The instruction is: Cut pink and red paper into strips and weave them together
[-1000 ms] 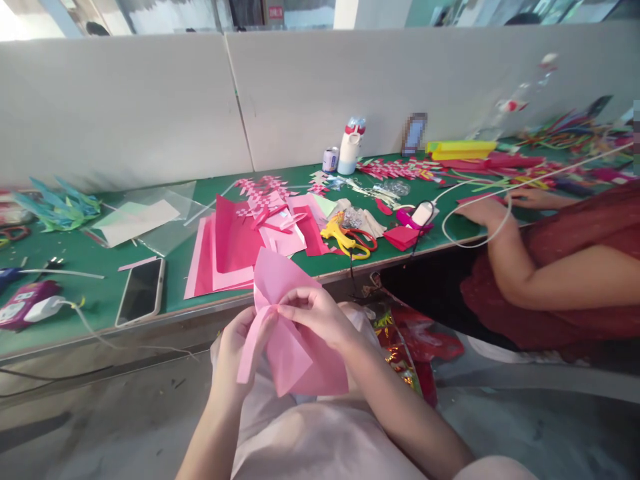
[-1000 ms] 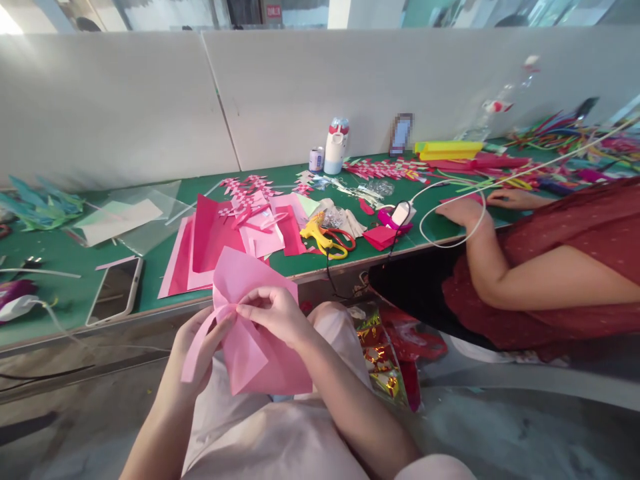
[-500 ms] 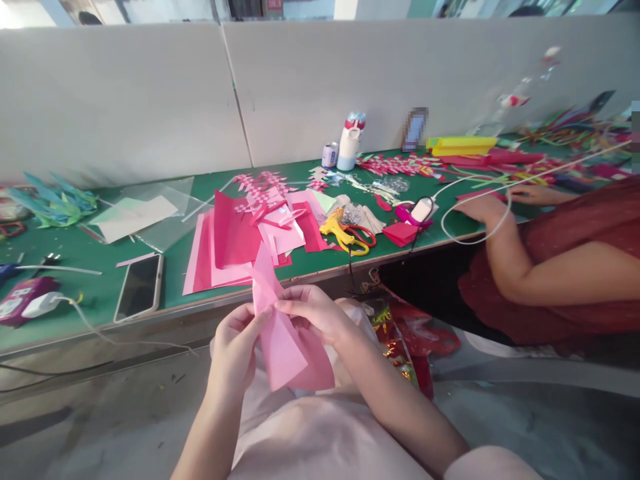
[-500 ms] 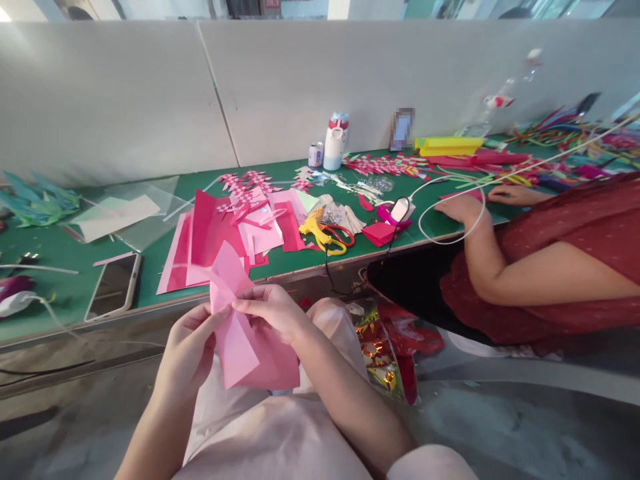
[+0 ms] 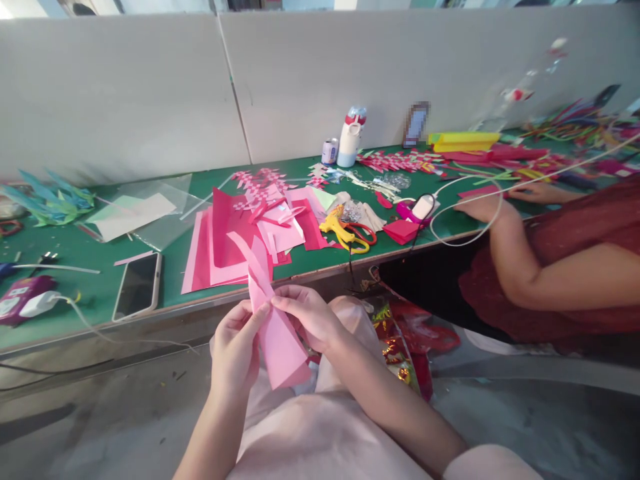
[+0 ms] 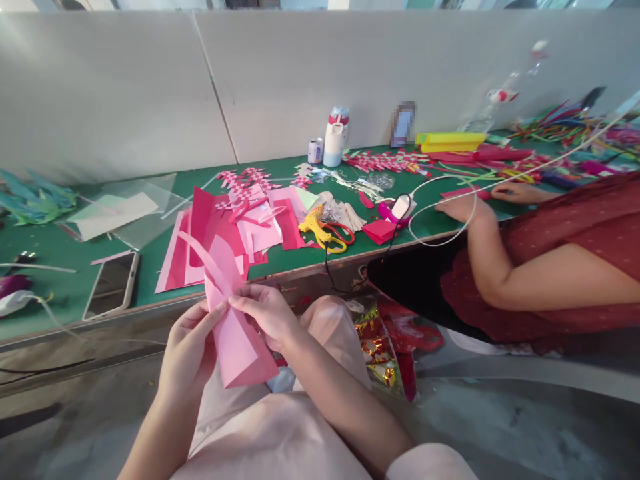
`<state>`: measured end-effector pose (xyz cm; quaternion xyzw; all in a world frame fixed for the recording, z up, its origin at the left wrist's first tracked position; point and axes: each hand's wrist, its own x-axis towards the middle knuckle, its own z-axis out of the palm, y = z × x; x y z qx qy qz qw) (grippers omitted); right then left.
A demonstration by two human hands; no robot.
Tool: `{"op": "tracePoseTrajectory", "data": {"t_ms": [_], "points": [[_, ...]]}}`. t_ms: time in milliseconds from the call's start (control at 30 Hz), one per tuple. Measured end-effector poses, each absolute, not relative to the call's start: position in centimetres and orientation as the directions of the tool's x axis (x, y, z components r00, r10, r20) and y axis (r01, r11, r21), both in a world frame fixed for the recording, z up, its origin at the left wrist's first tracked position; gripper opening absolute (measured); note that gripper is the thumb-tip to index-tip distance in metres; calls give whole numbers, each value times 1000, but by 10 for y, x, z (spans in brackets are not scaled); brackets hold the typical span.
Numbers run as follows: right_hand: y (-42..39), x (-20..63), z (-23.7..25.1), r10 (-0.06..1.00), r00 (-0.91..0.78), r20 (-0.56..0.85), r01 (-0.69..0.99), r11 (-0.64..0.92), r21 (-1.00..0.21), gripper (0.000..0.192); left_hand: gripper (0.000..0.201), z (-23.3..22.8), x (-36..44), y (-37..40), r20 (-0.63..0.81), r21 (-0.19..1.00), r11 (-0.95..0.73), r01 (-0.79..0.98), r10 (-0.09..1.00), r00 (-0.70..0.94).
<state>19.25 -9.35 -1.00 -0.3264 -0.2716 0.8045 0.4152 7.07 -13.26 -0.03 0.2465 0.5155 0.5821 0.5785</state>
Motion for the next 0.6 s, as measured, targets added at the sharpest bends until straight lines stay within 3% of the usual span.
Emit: {"op": "tracePoseTrajectory", "data": {"t_ms": [600], "points": [[-91,200,-4,880,-388,-275,-447,-440,-779,34,27,-5,68,-130,-310,917,225,-329,921,-235]]}}
